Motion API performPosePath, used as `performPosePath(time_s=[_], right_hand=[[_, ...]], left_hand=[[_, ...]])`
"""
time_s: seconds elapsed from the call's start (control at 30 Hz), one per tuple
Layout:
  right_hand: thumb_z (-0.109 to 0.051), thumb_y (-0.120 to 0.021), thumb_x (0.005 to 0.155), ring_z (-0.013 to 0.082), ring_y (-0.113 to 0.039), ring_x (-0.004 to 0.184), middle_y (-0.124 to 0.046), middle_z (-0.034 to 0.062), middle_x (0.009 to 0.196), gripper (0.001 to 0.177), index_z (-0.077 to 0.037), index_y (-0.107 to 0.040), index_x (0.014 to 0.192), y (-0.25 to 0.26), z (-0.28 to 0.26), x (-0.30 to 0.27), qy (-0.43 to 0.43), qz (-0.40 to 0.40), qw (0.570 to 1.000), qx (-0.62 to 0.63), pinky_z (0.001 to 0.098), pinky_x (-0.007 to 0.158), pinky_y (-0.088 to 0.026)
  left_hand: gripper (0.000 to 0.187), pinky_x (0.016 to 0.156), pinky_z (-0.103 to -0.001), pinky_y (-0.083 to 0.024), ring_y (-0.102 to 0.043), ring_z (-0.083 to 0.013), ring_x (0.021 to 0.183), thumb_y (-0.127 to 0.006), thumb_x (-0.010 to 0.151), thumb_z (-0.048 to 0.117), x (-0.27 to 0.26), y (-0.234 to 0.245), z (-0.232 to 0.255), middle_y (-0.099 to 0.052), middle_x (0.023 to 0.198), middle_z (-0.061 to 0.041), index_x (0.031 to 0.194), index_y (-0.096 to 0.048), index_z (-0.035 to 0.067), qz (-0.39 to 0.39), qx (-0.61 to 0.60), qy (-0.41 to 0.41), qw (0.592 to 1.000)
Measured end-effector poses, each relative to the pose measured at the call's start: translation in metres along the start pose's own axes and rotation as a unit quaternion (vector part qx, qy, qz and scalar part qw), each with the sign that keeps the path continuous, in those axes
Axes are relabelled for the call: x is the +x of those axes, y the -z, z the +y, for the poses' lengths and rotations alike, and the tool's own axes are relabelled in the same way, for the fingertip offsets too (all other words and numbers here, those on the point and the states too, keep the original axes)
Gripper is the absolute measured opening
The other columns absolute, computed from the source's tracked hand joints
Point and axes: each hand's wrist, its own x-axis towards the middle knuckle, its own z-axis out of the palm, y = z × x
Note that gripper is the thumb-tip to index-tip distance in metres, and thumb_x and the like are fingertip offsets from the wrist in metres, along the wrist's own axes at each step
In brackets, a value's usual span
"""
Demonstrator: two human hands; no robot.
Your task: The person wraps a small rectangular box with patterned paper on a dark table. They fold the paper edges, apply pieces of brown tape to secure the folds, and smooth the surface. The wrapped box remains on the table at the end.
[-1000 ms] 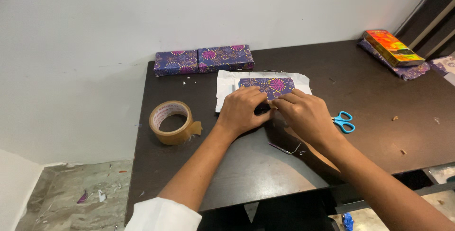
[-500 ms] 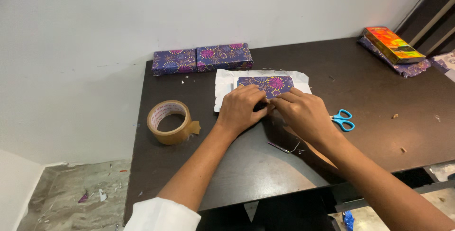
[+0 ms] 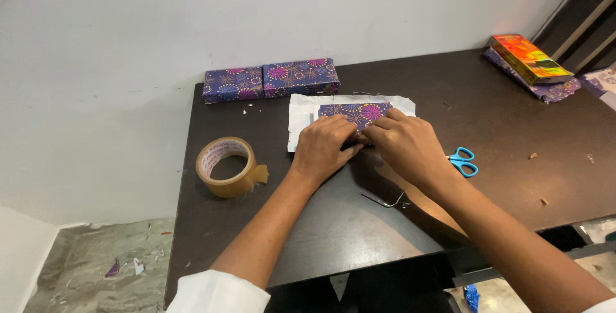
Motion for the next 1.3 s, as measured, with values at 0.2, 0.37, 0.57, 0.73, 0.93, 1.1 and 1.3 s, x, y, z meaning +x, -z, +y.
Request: performPosePath(time_s=[0.2, 0.37, 0.57, 0.73, 0.93, 1.1, 1.3], right_hand=[[-0.007, -0.073, 0.076, 0.0209, -0.065, 0.080, -0.071, -0.0005, 0.080, 0.008, -0.011, -0.075, 0.082, 0.003, 0.002, -0.001, -0.010, -0.018, 1.000, -0.010, 0.0367, 0.064, -0.056], [-0.007, -0.073, 0.075, 0.0201, -0.063, 0.078, -0.073, -0.0011, 0.083, 0.016, -0.011, -0.078, 0.089, 0.005, 0.003, -0.002, 0.007, 0.006, 1.000, 0.002, 0.0354, 0.063, -0.055], [-0.009, -0.075, 0.082, 0.0202, -0.065, 0.078, -0.073, 0.0021, 0.080, 0.050, -0.006, -0.070, 0.131, 0.010, 0.000, -0.002, -0.014, 0.013, 1.000, -0.013, 0.0356, 0.062, -0.055], [-0.011, -0.075, 0.082, 0.0233, -0.066, 0.083, -0.073, 0.0141, 0.108, 0.053, -0.006, -0.065, 0.133, 0.019, -0.014, -0.005, -0.029, 0.054, 0.998, -0.011, 0.0350, 0.069, -0.057], [-0.011, -0.079, 0.076, 0.0249, -0.068, 0.088, -0.073, 0.0080, 0.110, 0.050, -0.006, -0.070, 0.126, 0.029, -0.007, -0.016, -0.148, 0.056, 0.985, 0.073, 0.0376, 0.073, -0.056], [-0.023, -0.089, 0.069, 0.0289, -0.064, 0.094, -0.070, 0.0116, 0.101, 0.049, -0.003, -0.072, 0.111, 0.005, 0.000, -0.023, -0.193, 0.025, 0.970, 0.143, 0.0405, 0.079, -0.054], [-0.015, -0.083, 0.080, 0.0258, -0.065, 0.095, -0.070, 0.0094, 0.099, 0.019, -0.005, -0.079, 0.095, -0.019, 0.009, -0.019, -0.213, 0.035, 0.949, 0.229, 0.0367, 0.080, -0.055]], left_hand=[[0.027, 0.073, -0.041, -0.054, -0.067, -0.0274, 0.082, -0.089, 0.069, 0.017, 0.000, -0.002, 0.000, -0.070, 0.089, -0.006, 0.086, -0.069, 0.008, 0.002, 0.002, 0.006, 1.000], [0.028, 0.073, -0.042, -0.054, -0.067, -0.0286, 0.083, -0.090, 0.068, 0.017, 0.001, 0.000, 0.001, -0.069, 0.088, -0.007, 0.084, -0.069, 0.007, 0.000, 0.012, 0.009, 1.000], [0.028, 0.073, -0.042, -0.054, -0.067, -0.0279, 0.082, -0.089, 0.068, 0.018, 0.001, -0.001, 0.002, -0.069, 0.089, -0.007, 0.084, -0.070, 0.007, 0.003, 0.006, 0.009, 1.000], [0.028, 0.075, -0.042, -0.055, -0.067, -0.0281, 0.083, -0.090, 0.068, 0.019, 0.000, -0.002, 0.001, -0.070, 0.089, -0.007, 0.083, -0.070, 0.006, -0.002, 0.010, 0.012, 1.000], [0.030, 0.077, -0.042, -0.055, -0.069, -0.0286, 0.088, -0.089, 0.068, 0.019, 0.001, -0.003, 0.000, -0.072, 0.095, -0.009, 0.088, -0.071, 0.006, -0.003, 0.007, 0.011, 1.000], [0.029, 0.079, -0.040, -0.056, -0.070, -0.0280, 0.091, -0.088, 0.069, 0.020, 0.000, -0.004, -0.001, -0.073, 0.098, -0.009, 0.088, -0.071, 0.007, 0.008, 0.016, -0.006, 1.000], [0.030, 0.078, -0.041, -0.055, -0.070, -0.0288, 0.091, -0.089, 0.070, 0.020, 0.000, -0.004, -0.001, -0.072, 0.095, -0.008, 0.089, -0.071, 0.006, -0.004, 0.001, 0.010, 1.000]])
